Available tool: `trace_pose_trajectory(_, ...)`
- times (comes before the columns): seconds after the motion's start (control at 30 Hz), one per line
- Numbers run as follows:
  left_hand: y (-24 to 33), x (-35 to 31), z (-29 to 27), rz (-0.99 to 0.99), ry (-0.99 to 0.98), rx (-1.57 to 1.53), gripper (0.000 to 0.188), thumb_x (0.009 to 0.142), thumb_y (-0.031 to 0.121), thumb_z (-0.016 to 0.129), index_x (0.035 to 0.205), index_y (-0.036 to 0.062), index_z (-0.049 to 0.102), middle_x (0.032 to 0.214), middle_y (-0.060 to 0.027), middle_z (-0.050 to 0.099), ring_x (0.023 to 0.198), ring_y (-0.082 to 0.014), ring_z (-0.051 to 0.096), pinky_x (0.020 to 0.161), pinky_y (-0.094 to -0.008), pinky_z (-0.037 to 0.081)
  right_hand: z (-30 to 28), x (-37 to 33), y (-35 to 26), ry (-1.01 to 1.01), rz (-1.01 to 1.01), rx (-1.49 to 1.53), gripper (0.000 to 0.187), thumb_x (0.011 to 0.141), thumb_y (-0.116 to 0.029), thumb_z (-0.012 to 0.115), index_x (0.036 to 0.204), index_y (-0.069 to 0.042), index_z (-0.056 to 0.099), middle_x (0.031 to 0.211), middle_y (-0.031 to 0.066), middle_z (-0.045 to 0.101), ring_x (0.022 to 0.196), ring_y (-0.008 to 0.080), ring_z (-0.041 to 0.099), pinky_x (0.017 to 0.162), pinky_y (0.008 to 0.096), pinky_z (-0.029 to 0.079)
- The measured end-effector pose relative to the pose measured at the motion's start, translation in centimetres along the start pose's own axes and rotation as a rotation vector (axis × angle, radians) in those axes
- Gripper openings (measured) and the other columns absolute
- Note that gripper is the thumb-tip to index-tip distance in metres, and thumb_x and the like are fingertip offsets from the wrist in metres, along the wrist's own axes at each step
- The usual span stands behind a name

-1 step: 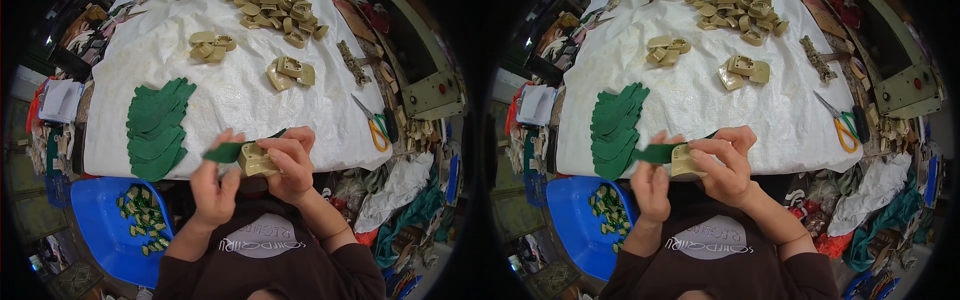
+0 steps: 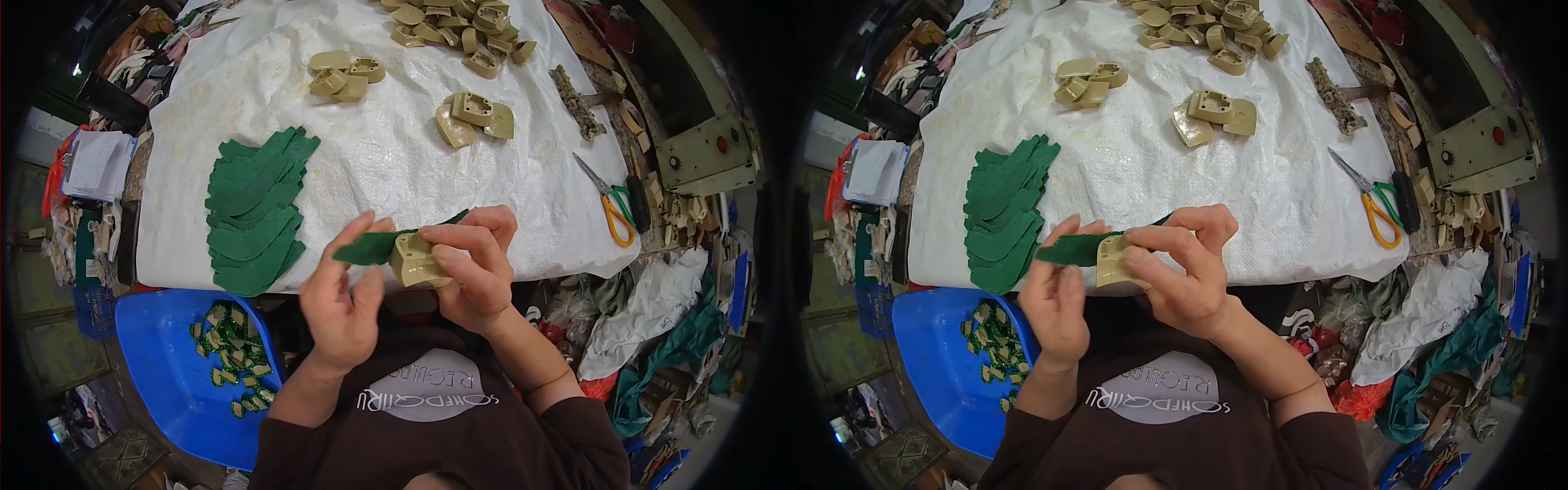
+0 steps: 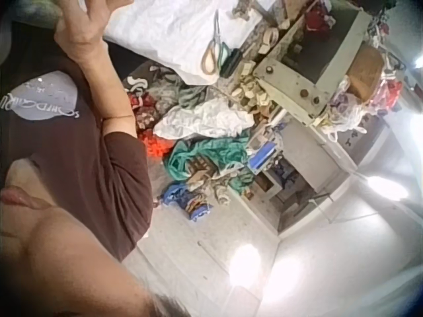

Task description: The person repeatedly picks up beige plastic shoe-like parts and green foam pieces from a table. They wrap the foam around the plastic parts by hand and place the finished units into a blue bin. A second person is visible working at the same table in the background.

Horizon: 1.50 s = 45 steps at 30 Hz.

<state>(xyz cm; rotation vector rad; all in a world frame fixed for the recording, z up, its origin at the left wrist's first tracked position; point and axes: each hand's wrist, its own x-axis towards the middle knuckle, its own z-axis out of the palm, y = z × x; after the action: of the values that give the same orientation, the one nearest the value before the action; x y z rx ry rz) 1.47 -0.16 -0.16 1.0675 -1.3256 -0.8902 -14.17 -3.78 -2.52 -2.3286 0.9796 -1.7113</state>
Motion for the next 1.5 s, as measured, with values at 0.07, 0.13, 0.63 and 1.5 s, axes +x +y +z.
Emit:
trace_pose_trajectory(0.07,1.0,0.3,-0.9,-0.004,-0.019,0.103,0.026,0.093,0.004,0.046,0.112,-0.0113,0.056,0.103,-0.0174,0.065,0.095,-0.0177,0.061,0.084,-0.0282,0.047,-0.8,0.8,-0.4,-0.072,-0.014,-0.091,0.042,0.056,-0.005,0.067,0.097,-0.014,0.062,0.095,0.0026,0.062,0.08,0.023,0.048,0.075,0.0428,0.027)
trace_pose_trajectory(0.13,1.1,0.3,-0.7,0.018,0.02,0.175,0.019,0.09,-0.003,0.048,0.099,-0.01,0.063,0.091,-0.0157,0.067,0.083,-0.017,0.064,0.073,-0.0266,0.049,-1.6,1.7,-1.5,-0.22,0.026,-0.195,0.037,0.057,-0.007,0.066,0.093,-0.015,0.062,0.09,0.0013,0.058,0.081,0.022,0.048,0.076,0.0435,0.026)
trace_pose_trajectory(0.63,-0.1,-0.8,1.2,0.146,0.006,0.338,0.023,0.079,-0.005,0.065,0.102,-0.0056,0.065,0.092,-0.0168,0.062,0.077,-0.0265,0.061,0.067,-0.0318,0.05,-2.4,1.5,0.0,-0.368,0.134,-0.074,0.039,0.055,-0.001,0.064,0.093,-0.011,0.061,0.081,0.0023,0.049,0.079,0.0221,0.047,0.074,0.0411,0.025)
trace_pose_trajectory(1.5,-1.8,0.5,-2.2,0.53,0.099,0.434,0.031,0.057,-0.011,0.071,0.082,0.0064,0.066,0.073,-0.0047,0.053,0.071,-0.0245,0.051,0.068,-0.0344,0.043,-3.4,3.6,-1.9,-0.539,0.123,0.108,0.039,0.069,-0.025,0.073,0.104,-0.011,0.063,0.115,0.0105,0.056,0.105,0.028,0.046,0.088,0.0439,0.032)
